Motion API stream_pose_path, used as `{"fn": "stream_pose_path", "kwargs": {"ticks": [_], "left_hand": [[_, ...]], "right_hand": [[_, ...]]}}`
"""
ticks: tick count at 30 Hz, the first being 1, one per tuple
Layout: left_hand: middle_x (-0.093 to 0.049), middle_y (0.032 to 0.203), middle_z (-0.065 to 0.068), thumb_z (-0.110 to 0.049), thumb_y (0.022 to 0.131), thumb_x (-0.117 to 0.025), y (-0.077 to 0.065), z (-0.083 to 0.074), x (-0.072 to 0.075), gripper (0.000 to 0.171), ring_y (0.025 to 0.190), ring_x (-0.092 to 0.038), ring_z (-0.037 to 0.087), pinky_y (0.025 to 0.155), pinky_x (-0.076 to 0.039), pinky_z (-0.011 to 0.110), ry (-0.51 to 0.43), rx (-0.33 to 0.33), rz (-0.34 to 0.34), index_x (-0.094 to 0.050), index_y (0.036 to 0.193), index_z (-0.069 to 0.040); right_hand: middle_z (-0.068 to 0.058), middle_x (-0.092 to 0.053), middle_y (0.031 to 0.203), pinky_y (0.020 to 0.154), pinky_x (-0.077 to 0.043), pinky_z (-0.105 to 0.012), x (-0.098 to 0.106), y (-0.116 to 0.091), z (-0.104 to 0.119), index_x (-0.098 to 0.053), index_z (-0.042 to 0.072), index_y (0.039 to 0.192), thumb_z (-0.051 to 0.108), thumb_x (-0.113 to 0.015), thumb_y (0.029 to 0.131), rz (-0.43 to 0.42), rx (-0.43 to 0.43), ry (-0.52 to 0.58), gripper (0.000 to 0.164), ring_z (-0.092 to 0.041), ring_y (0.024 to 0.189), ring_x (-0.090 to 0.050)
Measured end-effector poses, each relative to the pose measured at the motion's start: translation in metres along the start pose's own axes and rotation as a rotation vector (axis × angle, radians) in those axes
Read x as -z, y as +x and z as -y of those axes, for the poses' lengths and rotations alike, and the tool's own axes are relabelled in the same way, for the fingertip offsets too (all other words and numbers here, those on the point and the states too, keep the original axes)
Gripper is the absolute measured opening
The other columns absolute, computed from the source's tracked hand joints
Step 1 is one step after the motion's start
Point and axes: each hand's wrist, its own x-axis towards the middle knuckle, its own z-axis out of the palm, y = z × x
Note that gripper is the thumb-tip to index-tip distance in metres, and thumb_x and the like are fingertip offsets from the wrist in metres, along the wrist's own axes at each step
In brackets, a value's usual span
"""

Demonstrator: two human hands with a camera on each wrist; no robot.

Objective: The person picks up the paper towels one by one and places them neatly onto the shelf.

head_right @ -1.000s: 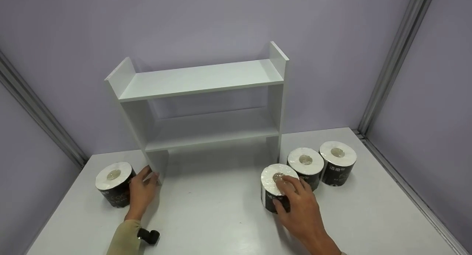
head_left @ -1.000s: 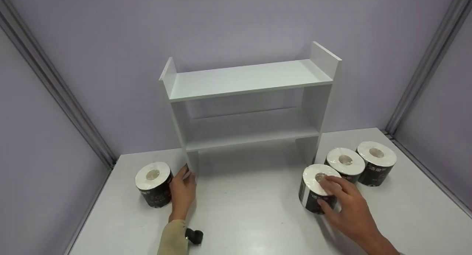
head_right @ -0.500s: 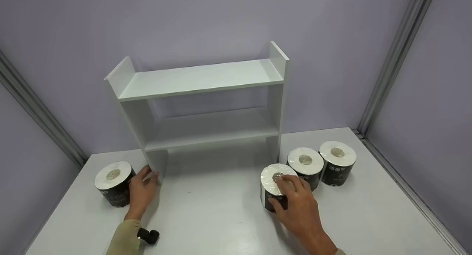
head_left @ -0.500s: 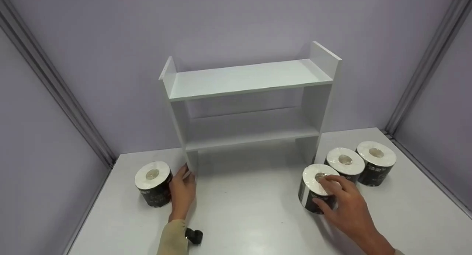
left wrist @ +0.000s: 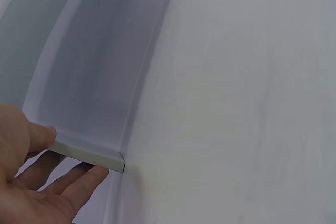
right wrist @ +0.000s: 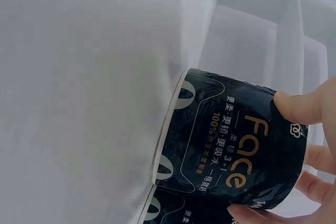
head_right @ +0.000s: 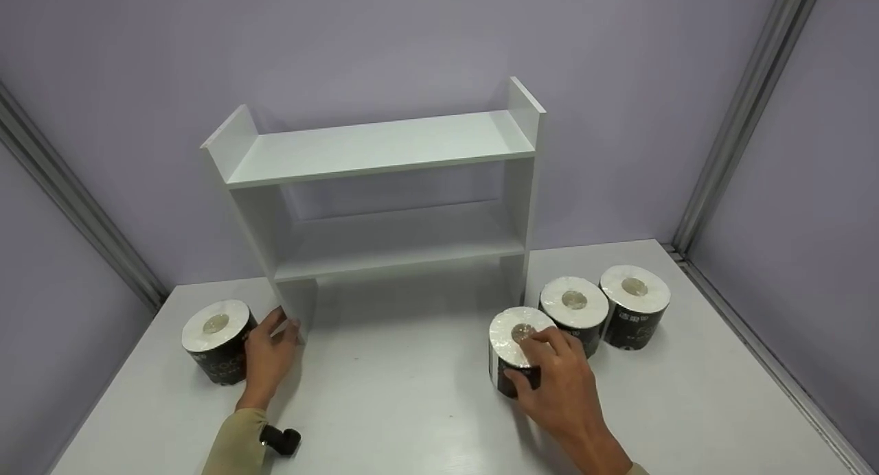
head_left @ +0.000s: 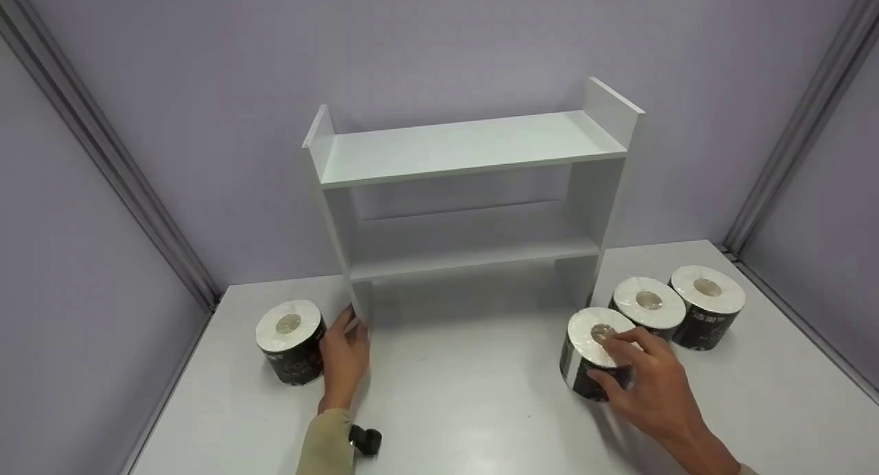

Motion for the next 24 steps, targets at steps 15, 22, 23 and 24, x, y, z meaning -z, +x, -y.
{"fn": "stream_pose_path", "kwargs": {"ticks": [15,22,23,24], "left_hand": [[-0.061,0.146,0.033,0.003,0.103,-0.062,0.0,0.0,-0.001,0.047,0.125,-0.069,0.046,0.106,-0.06,0.05,-0.029,0.013,0.011,-0.054,0.149,0.01],[-0.061,0.146,0.032,0.003,0.103,-0.062,0.001,0.001,0.0,0.047,0.126,-0.068,0.045,0.107,-0.06,0.051,-0.008,0.017,0.003,-0.055,0.149,0.009],[-0.061,0.146,0.032,0.003,0.103,-0.062,0.001,0.001,0.0,0.047,0.126,-0.069,0.046,0.107,-0.06,0.051,-0.009,0.016,0.005,-0.054,0.149,0.009],[-0.06,0.146,0.032,0.003,0.103,-0.062,0.001,0.001,0.0,0.047,0.126,-0.068,0.046,0.107,-0.06,0.051,-0.009,0.014,0.009,-0.054,0.15,0.009]], "right_hand": [[0.0,-0.072,0.107,0.085,-0.045,-0.02,0.007,0.004,0.003,-0.083,0.01,0.108,0.005,-0.103,0.061,-0.051,0.009,0.04,0.052,-0.022,0.103,-0.066],[-0.001,-0.071,0.105,0.081,-0.044,-0.019,0.009,0.008,0.005,-0.082,0.008,0.106,0.006,-0.102,0.061,-0.05,0.026,0.047,0.049,-0.021,0.098,-0.064],[-0.001,-0.071,0.105,0.081,-0.044,-0.019,0.01,0.008,0.005,-0.082,0.008,0.105,0.006,-0.102,0.061,-0.051,0.027,0.047,0.049,-0.021,0.098,-0.065],[-0.001,-0.071,0.105,0.081,-0.044,-0.018,0.01,0.009,0.005,-0.082,0.008,0.105,0.006,-0.102,0.061,-0.054,0.027,0.046,0.049,-0.021,0.098,-0.065]]}}
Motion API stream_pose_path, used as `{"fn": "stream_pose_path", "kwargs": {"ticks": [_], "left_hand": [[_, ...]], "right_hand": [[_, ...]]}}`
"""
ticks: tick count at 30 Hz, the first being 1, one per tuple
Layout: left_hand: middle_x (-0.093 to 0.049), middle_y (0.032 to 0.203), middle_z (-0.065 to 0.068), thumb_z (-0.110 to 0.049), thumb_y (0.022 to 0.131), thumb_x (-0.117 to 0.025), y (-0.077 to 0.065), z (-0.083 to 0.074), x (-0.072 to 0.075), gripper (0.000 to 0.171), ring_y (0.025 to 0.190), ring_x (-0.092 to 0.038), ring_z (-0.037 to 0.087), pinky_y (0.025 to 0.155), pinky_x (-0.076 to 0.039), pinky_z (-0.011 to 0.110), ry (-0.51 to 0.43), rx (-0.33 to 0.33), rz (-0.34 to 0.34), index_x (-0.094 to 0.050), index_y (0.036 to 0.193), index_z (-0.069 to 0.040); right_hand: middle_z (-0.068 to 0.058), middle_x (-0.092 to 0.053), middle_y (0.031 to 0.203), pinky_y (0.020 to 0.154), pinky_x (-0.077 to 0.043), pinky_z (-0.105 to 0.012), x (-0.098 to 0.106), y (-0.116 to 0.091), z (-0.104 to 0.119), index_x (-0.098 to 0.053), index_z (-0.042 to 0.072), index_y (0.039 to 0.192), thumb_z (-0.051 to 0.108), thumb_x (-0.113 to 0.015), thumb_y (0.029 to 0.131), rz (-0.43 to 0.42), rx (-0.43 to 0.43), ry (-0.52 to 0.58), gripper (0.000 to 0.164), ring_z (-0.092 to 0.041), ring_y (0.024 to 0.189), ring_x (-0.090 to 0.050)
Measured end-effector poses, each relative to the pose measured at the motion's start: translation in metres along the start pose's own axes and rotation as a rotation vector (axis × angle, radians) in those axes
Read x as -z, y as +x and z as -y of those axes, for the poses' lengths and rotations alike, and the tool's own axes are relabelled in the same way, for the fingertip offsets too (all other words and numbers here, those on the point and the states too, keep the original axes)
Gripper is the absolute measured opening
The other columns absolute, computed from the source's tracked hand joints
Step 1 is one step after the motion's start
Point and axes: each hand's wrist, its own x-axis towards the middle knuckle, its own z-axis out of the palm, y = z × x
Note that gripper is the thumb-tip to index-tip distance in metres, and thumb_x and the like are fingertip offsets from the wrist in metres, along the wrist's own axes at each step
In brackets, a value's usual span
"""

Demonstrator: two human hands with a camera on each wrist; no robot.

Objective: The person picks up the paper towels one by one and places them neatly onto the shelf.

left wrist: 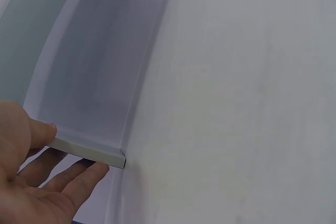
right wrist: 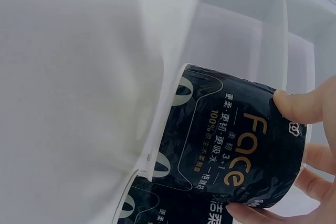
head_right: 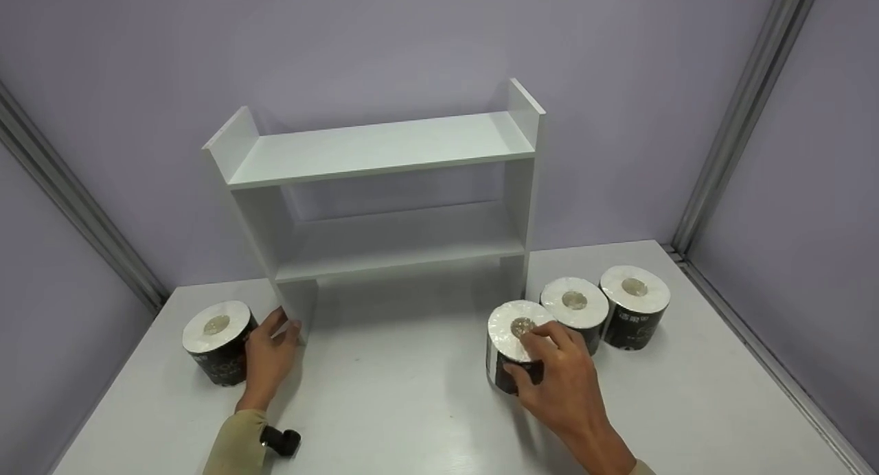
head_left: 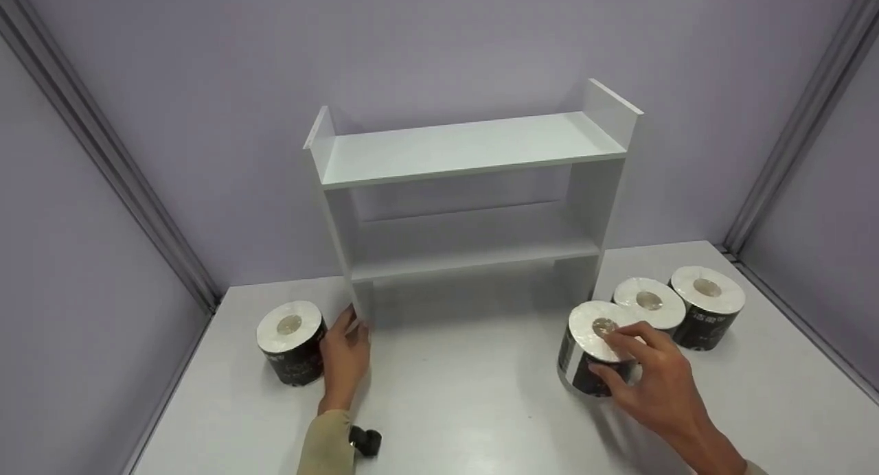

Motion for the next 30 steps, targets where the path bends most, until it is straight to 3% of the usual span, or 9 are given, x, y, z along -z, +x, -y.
{"fn": "stream_pose_path", "kwargs": {"ticks": [12,30], "left_hand": [[-0.06,0.146,0.033,0.006,0.104,-0.061,0.0,0.0,0.002,0.045,0.134,-0.063,0.045,0.109,-0.058,0.049,-0.012,-0.057,0.003,-0.054,0.148,0.011],[-0.06,0.148,0.031,0.004,0.105,-0.061,-0.001,0.0,0.001,0.046,0.133,-0.065,0.043,0.109,-0.059,0.049,-0.019,-0.029,0.023,-0.054,0.149,0.009]], "right_hand": [[-0.002,-0.071,0.108,0.074,-0.043,-0.011,0.004,0.006,0.001,-0.082,0.009,0.11,0.006,-0.102,0.063,-0.008,0.021,0.01,0.051,-0.014,0.096,-0.059],[-0.005,-0.071,0.109,0.078,-0.042,-0.022,0.006,0.012,0.002,-0.082,0.009,0.112,0.006,-0.102,0.063,0.006,0.06,-0.008,0.053,-0.021,0.097,-0.064]]}}
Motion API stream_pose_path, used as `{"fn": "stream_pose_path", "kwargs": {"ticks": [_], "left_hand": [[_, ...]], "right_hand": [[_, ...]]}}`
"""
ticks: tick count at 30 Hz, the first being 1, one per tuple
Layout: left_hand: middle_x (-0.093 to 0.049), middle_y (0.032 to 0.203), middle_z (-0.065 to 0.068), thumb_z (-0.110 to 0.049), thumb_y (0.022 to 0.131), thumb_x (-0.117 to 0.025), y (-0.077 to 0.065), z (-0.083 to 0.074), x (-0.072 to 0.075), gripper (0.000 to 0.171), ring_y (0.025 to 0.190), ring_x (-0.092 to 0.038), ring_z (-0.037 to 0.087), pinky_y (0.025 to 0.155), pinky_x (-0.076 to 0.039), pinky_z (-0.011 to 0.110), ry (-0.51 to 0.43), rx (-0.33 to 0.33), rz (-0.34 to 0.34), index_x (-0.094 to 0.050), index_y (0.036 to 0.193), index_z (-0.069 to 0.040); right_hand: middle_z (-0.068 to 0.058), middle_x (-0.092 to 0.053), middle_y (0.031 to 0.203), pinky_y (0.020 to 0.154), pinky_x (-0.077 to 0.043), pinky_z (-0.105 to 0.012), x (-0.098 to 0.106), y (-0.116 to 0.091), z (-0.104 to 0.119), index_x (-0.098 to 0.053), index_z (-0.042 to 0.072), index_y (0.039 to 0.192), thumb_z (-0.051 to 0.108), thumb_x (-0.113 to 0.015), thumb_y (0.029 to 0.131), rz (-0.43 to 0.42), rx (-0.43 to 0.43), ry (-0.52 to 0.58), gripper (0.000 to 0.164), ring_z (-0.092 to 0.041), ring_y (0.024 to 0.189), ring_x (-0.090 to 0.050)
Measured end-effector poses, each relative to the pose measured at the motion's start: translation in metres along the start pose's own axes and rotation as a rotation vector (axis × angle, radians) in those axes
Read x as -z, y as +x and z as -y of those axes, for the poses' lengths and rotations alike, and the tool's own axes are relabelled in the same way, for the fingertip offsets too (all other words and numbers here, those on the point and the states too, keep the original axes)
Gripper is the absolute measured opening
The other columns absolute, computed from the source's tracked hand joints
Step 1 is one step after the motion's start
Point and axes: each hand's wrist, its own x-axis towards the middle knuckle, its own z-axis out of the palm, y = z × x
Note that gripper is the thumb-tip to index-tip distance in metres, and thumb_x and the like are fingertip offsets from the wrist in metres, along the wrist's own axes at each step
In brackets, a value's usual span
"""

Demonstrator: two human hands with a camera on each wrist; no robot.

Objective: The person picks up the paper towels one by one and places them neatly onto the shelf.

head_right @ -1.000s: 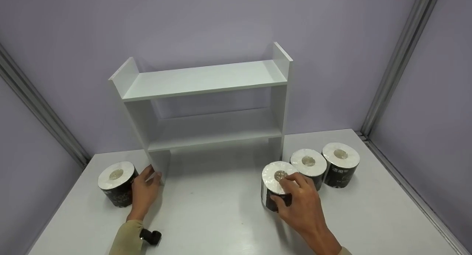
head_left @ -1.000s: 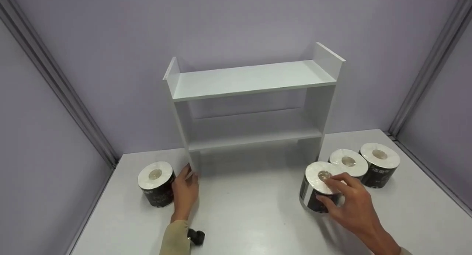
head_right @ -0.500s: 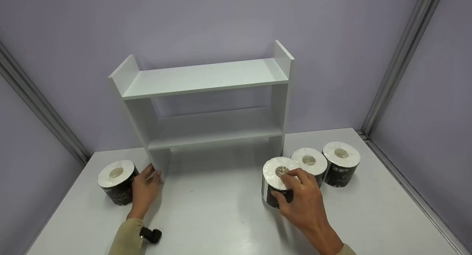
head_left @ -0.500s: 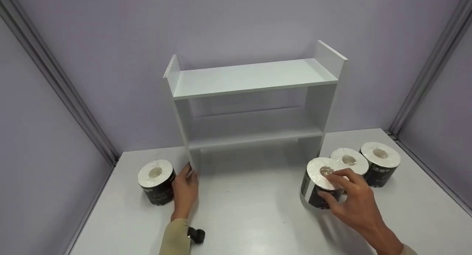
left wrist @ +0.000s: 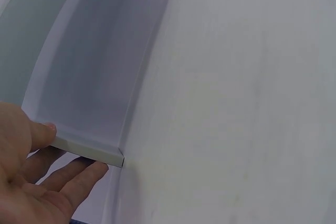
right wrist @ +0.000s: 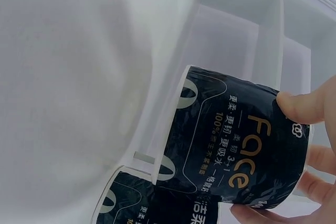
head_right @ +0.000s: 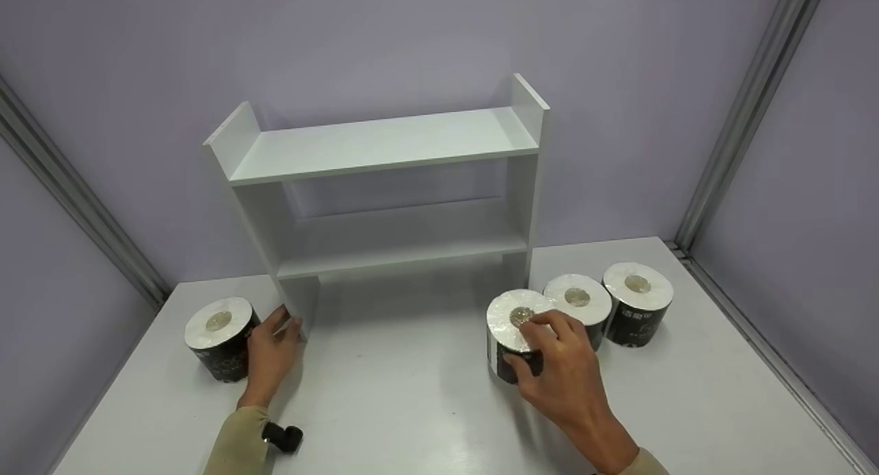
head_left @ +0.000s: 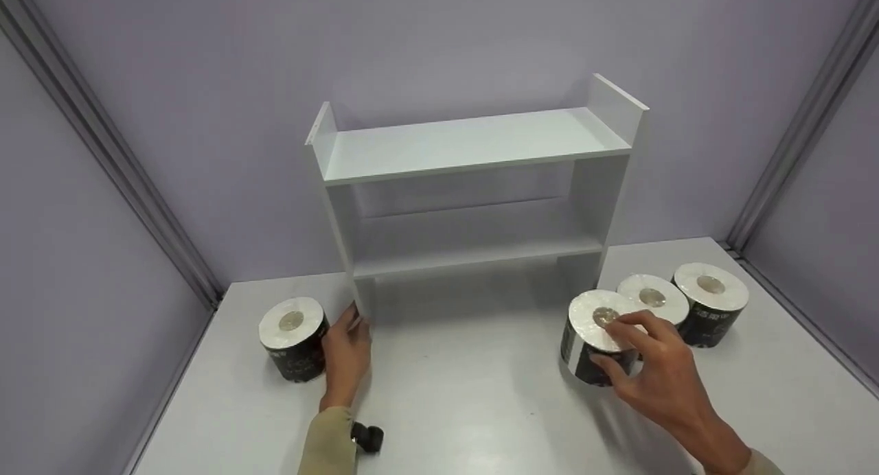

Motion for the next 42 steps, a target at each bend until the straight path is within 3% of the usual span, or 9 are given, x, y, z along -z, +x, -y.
{"fn": "stream_pose_path", "kwargs": {"ticks": [9,20,25,35,38,42], "left_hand": [[-0.061,0.145,0.034,0.006,0.104,-0.059,-0.002,-0.001,-0.002,0.044,0.131,-0.065,0.045,0.108,-0.059,0.048,0.0,-0.031,-0.013,-0.054,0.147,0.013],[-0.064,0.141,0.033,0.008,0.103,-0.061,0.0,-0.006,-0.003,0.043,0.129,-0.066,0.045,0.106,-0.06,0.049,0.008,-0.038,-0.028,-0.058,0.145,0.011],[-0.065,0.141,0.032,0.006,0.103,-0.062,0.0,-0.006,-0.002,0.042,0.129,-0.067,0.045,0.107,-0.06,0.05,0.033,-0.036,-0.025,-0.06,0.145,0.009],[-0.063,0.142,0.033,0.007,0.103,-0.061,-0.003,-0.004,-0.001,0.043,0.129,-0.066,0.046,0.105,-0.061,0.049,0.01,-0.049,-0.008,-0.057,0.146,0.01],[-0.064,0.142,0.031,0.006,0.104,-0.061,-0.003,-0.004,-0.001,0.044,0.13,-0.065,0.046,0.106,-0.061,0.048,0.0,-0.054,0.002,-0.057,0.147,0.009],[-0.065,0.141,0.032,0.007,0.103,-0.061,-0.003,-0.005,0.0,0.042,0.129,-0.066,0.047,0.105,-0.061,0.049,0.013,-0.067,-0.003,-0.059,0.146,0.009]], "right_hand": [[-0.004,-0.071,0.11,0.073,-0.042,-0.016,0.002,0.002,0.001,-0.081,0.01,0.115,0.006,-0.101,0.064,0.007,-0.014,0.008,0.055,-0.02,0.098,-0.063],[-0.005,-0.071,0.109,0.084,-0.046,-0.027,0.006,0.007,0.002,-0.081,0.009,0.112,0.006,-0.101,0.064,0.01,-0.015,0.015,0.052,-0.02,0.093,-0.065],[-0.006,-0.071,0.11,0.089,-0.048,-0.031,0.009,0.01,0.004,-0.081,0.007,0.112,0.006,-0.1,0.065,0.014,-0.024,0.023,0.051,-0.028,0.1,-0.068],[-0.007,-0.07,0.11,0.086,-0.047,-0.03,0.012,0.011,0.004,-0.081,0.007,0.111,0.007,-0.101,0.066,-0.007,-0.006,0.024,0.05,-0.028,0.101,-0.068],[-0.009,-0.07,0.11,0.09,-0.047,-0.031,0.013,0.011,0.003,-0.08,0.006,0.109,0.007,-0.101,0.065,-0.021,0.005,0.029,0.049,-0.033,0.105,-0.069],[-0.009,-0.07,0.111,0.101,-0.044,-0.021,0.015,0.013,0.003,-0.08,0.006,0.109,0.006,-0.101,0.065,-0.029,0.001,0.036,0.049,-0.038,0.112,-0.068]]}}
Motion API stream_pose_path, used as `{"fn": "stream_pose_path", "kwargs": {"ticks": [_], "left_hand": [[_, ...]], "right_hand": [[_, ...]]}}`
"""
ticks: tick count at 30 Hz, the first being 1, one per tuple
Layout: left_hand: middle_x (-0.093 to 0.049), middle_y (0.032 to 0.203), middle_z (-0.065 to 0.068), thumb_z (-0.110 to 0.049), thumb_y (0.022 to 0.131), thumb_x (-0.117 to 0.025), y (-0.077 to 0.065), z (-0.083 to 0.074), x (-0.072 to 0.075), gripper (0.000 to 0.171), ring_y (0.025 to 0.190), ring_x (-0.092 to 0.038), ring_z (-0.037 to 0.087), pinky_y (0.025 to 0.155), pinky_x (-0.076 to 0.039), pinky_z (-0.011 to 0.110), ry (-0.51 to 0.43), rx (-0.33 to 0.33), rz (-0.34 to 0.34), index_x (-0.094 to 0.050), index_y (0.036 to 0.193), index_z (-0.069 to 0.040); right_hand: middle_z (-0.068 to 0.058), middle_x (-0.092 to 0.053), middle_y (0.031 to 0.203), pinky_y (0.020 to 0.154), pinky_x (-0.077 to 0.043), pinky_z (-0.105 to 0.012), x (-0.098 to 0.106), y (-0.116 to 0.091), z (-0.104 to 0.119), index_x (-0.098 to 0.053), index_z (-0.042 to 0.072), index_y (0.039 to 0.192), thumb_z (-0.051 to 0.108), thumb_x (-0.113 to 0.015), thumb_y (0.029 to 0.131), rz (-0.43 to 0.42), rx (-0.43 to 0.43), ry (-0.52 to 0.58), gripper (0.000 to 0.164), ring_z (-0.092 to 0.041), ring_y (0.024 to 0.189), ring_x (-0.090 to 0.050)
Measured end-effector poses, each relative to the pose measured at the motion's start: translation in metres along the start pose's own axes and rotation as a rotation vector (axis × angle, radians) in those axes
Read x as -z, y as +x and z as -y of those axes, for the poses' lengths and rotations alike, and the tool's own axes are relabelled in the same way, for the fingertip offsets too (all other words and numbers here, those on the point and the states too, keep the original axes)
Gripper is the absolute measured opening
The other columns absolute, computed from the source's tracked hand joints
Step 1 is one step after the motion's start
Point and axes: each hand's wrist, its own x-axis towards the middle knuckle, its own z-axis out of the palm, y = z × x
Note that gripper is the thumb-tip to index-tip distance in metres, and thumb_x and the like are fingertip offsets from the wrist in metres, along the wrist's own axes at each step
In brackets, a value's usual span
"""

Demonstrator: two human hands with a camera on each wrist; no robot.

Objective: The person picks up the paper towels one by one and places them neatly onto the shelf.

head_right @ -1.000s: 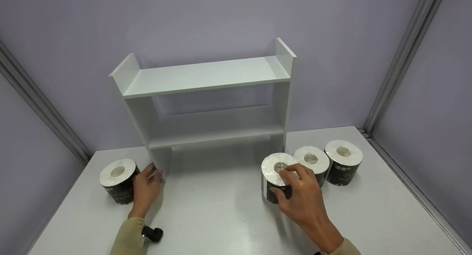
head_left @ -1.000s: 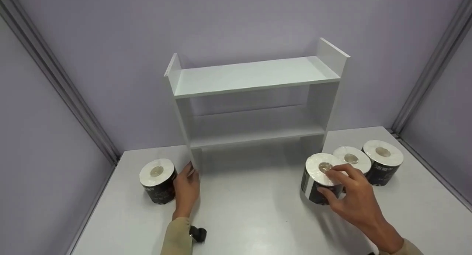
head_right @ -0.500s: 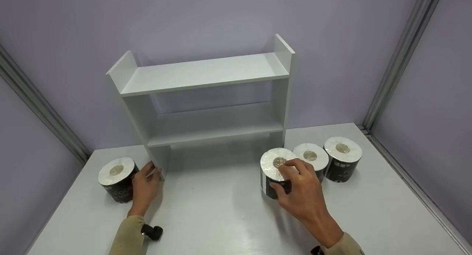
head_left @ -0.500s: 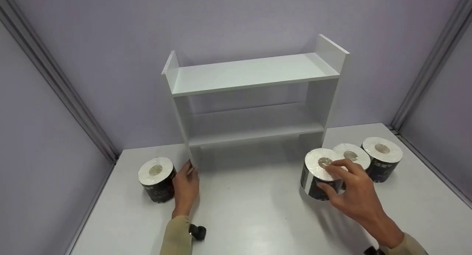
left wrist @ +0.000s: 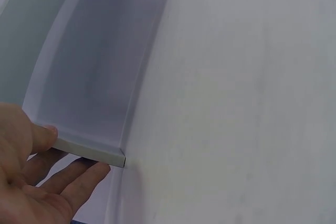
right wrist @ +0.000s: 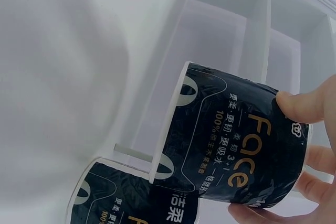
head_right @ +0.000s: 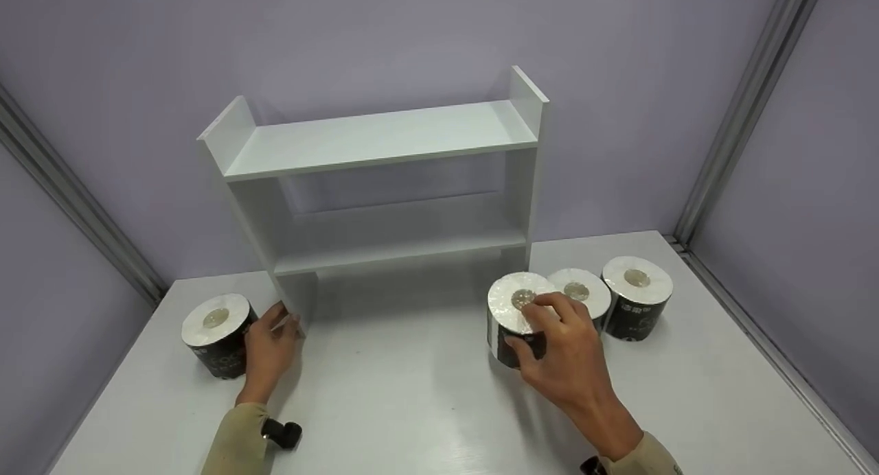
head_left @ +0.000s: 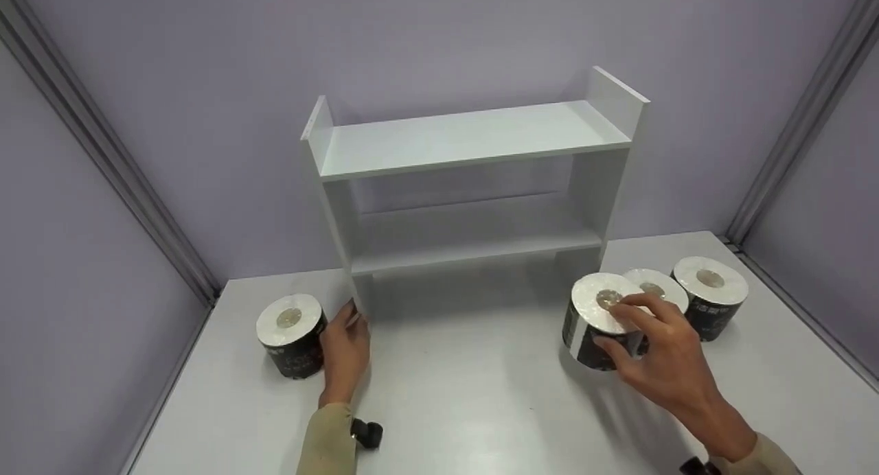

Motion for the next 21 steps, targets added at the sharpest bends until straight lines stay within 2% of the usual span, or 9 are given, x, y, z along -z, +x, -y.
{"fn": "stream_pose_path", "kwargs": {"ticks": [3,4,8,11,17,21], "left_hand": [[-0.065,0.14,0.034,0.008,0.103,-0.061,0.0008,-0.0001,0.0003,0.042,0.127,-0.068,0.046,0.104,-0.061,0.051,0.019,0.002,-0.01,-0.059,0.145,0.009],[-0.065,0.139,0.034,0.008,0.103,-0.061,0.0008,0.0,0.0004,0.042,0.126,-0.068,0.046,0.104,-0.061,0.052,0.023,0.006,-0.012,-0.059,0.145,0.01],[-0.064,0.14,0.034,0.008,0.103,-0.06,-0.0011,-0.0001,0.0012,0.044,0.123,-0.069,0.047,0.104,-0.061,0.052,0.038,0.034,-0.014,-0.057,0.146,0.01],[-0.063,0.142,0.034,0.007,0.103,-0.06,-0.0027,-0.0006,0.0015,0.045,0.124,-0.069,0.047,0.104,-0.061,0.052,0.038,0.046,-0.004,-0.055,0.148,0.01],[-0.061,0.144,0.033,0.005,0.104,-0.06,-0.0031,-0.002,0.0012,0.047,0.127,-0.068,0.046,0.107,-0.06,0.052,0.036,0.069,0.003,-0.053,0.15,0.01],[-0.061,0.145,0.033,0.005,0.104,-0.059,-0.0027,-0.0031,0.0001,0.047,0.127,-0.068,0.046,0.107,-0.06,0.051,0.028,0.07,0.002,-0.052,0.151,0.01]], "right_hand": [[-0.008,-0.071,0.112,0.109,-0.038,-0.013,0.0007,0.0022,0.0003,-0.08,0.007,0.11,0.005,-0.1,0.065,-0.003,-0.005,0.009,0.05,-0.039,0.115,-0.068],[-0.007,-0.071,0.112,0.108,-0.039,-0.013,0.0009,0.0027,0.0007,-0.08,0.007,0.111,0.006,-0.1,0.065,-0.003,-0.002,0.009,0.05,-0.037,0.113,-0.068],[-0.008,-0.071,0.112,0.098,-0.046,-0.022,0.0022,0.0042,0.0031,-0.08,0.008,0.114,0.006,-0.1,0.066,-0.004,0.014,0.012,0.051,-0.032,0.106,-0.068],[-0.008,-0.071,0.112,0.089,-0.047,-0.03,0.0036,0.005,0.0048,-0.08,0.007,0.116,0.005,-0.099,0.067,-0.002,0.014,0.009,0.052,-0.029,0.103,-0.067],[-0.008,-0.071,0.114,0.086,-0.046,-0.027,0.0054,0.0077,0.0059,-0.08,0.008,0.116,0.006,-0.099,0.068,0.016,-0.008,-0.004,0.052,-0.024,0.1,-0.065],[-0.008,-0.071,0.114,0.087,-0.047,-0.026,0.0057,0.0086,0.0058,-0.08,0.008,0.115,0.006,-0.1,0.067,0.007,0.009,-0.002,0.052,-0.023,0.1,-0.065]]}}
